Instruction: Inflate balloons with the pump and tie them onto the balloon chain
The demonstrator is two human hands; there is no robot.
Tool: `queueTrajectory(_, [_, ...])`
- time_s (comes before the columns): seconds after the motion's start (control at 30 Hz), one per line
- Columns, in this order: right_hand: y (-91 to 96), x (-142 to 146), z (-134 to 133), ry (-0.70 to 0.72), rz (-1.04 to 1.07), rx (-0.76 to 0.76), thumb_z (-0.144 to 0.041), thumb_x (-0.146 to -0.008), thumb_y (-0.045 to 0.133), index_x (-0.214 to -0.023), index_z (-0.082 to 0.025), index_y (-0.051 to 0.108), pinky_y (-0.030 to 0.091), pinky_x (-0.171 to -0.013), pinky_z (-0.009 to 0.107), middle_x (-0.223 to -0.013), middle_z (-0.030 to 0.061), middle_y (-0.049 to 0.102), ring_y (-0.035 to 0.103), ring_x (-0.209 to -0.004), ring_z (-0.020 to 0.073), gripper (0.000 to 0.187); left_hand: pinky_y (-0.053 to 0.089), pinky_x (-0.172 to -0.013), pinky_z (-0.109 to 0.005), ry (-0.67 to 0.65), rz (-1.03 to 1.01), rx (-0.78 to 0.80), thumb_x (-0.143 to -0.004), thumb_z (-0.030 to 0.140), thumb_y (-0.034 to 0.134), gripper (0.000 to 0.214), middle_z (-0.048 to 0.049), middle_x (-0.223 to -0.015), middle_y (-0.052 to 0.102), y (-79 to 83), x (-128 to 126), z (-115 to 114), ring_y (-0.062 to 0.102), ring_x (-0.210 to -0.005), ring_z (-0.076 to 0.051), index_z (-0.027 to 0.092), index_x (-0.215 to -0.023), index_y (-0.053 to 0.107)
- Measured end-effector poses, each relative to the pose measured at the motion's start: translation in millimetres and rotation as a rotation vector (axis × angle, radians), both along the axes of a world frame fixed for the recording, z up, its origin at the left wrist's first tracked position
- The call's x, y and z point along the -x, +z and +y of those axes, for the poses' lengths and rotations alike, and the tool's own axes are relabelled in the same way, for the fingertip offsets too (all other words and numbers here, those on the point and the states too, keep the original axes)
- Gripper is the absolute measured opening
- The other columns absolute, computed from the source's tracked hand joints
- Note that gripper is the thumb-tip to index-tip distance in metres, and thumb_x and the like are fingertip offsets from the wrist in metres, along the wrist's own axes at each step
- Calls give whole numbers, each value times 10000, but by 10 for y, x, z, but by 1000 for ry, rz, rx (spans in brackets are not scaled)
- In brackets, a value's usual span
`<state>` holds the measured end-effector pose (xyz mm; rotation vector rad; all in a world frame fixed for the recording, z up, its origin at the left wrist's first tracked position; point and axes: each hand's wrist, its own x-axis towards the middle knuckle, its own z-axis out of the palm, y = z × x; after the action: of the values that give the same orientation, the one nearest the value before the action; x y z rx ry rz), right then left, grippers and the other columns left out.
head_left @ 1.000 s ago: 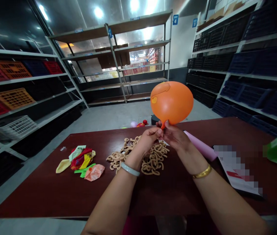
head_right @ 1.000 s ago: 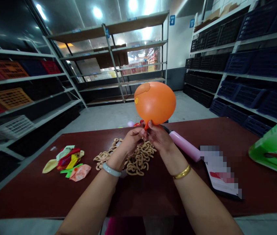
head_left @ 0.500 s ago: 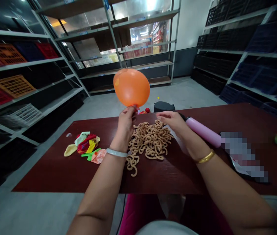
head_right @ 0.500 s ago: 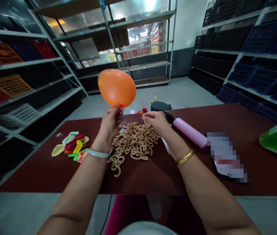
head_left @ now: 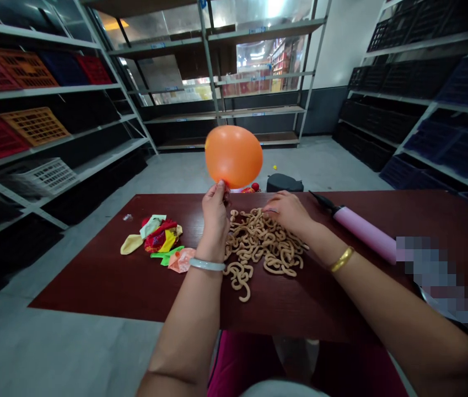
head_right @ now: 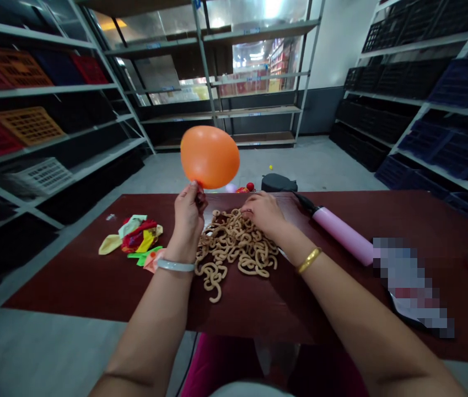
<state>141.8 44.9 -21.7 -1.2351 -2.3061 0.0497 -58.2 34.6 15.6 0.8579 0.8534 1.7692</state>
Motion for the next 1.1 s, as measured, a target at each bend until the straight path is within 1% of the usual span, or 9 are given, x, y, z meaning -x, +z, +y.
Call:
queueTrajectory(0.13, [94, 203, 128, 167, -142, 22, -150, -771, 611, -949, -290, 738, 313, -995, 391, -1136, 42, 656, 449, -1199, 243, 260, 241, -415, -181, -17, 8, 16, -768, 403, 653, 306, 57, -533, 393, -17, -15, -12, 342, -441, -49, 171, -635, 503])
queueTrajectory(0.27, [107, 246, 191, 164, -172, 64, -151, -751, 620, -803, -208, 742, 318, -982, 387, -1076, 94, 666, 490, -1152, 264, 145, 211, -407, -186, -39, -43, 16, -755, 417, 661, 312, 60, -547, 374, -37, -3, 5, 318, -443, -47, 172, -649, 500])
queueTrajectory(0.37, [210, 177, 163, 110, 72, 135, -274, -798, 601, -824, -196, 720, 400, -859, 355, -961, 77, 682, 572, -975, 235, 144, 202, -401, -186, -55, -66, 0, -759, 430, 656, 314, 60, -544, 356, -44, 11, 18, 307, -442, -49, 173, -656, 507])
queueTrajectory(0.5, [526, 75, -29, 71, 508, 331, -384, -830, 560, -873, -188, 678, 427, -690, 295, -823, 35, 682, 589, -732, 161, 233, 240, -418, -178, -85, -97, -6, -756, 440, 666, 323, 56, -560, 381, -23, -36, -12, 336, -455, -48, 171, -668, 510])
queueTrajectory(0.67, [826, 67, -289, 107, 610, 391, -405, -818, 580, -822, -185, 650, 395, -583, 262, -654, -1, 630, 535, -587, 116, 231, 380, -568, -177, -152, -34, -3, -778, 453, 635, 318, 13, -697, 561, -26, -212, -114, 538, -621, -78, 169, -695, 519])
queueTrajectory(0.8, [770, 93, -317, 8, 483, 248, -394, -791, 610, -773, -216, 669, 389, -551, 278, -678, 7, 645, 541, -551, 123, 189, 422, -675, -215, -131, 84, -10, -812, 413, 593, 261, -12, -768, 615, -82, -320, -144, 578, -721, -112, 166, -732, 563])
queueTrajectory(0.87, [687, 107, -291, -86, 532, 185, -375, -783, 618, -833, -240, 667, 405, -553, 292, -713, 11, 664, 549, -534, 128, 152, 400, -650, -197, -18, 178, -41, -808, 368, 605, 228, 5, -708, 578, -92, -337, -145, 538, -680, -97, 159, -719, 592])
queueTrajectory(0.93, [612, 136, -268, -135, 679, 222, -350, -787, 606, -937, -258, 640, 435, -557, 304, -690, 6, 666, 567, -524, 141, 179, 378, -599, -186, 23, 192, -27, -802, 356, 614, 223, 19, -656, 538, -87, -347, -154, 497, -621, -84, 156, -706, 598])
queueTrajectory(1.1, [511, 274, -302, 41, 983, 394, -373, -830, 539, -901, -238, 634, 498, -794, 360, -890, 35, 704, 656, -841, 194, 179, 378, -522, -194, -149, 103, 124, -784, 386, 625, 240, 12, -638, 548, -100, -394, -197, 485, -544, -85, 150, -750, 598])
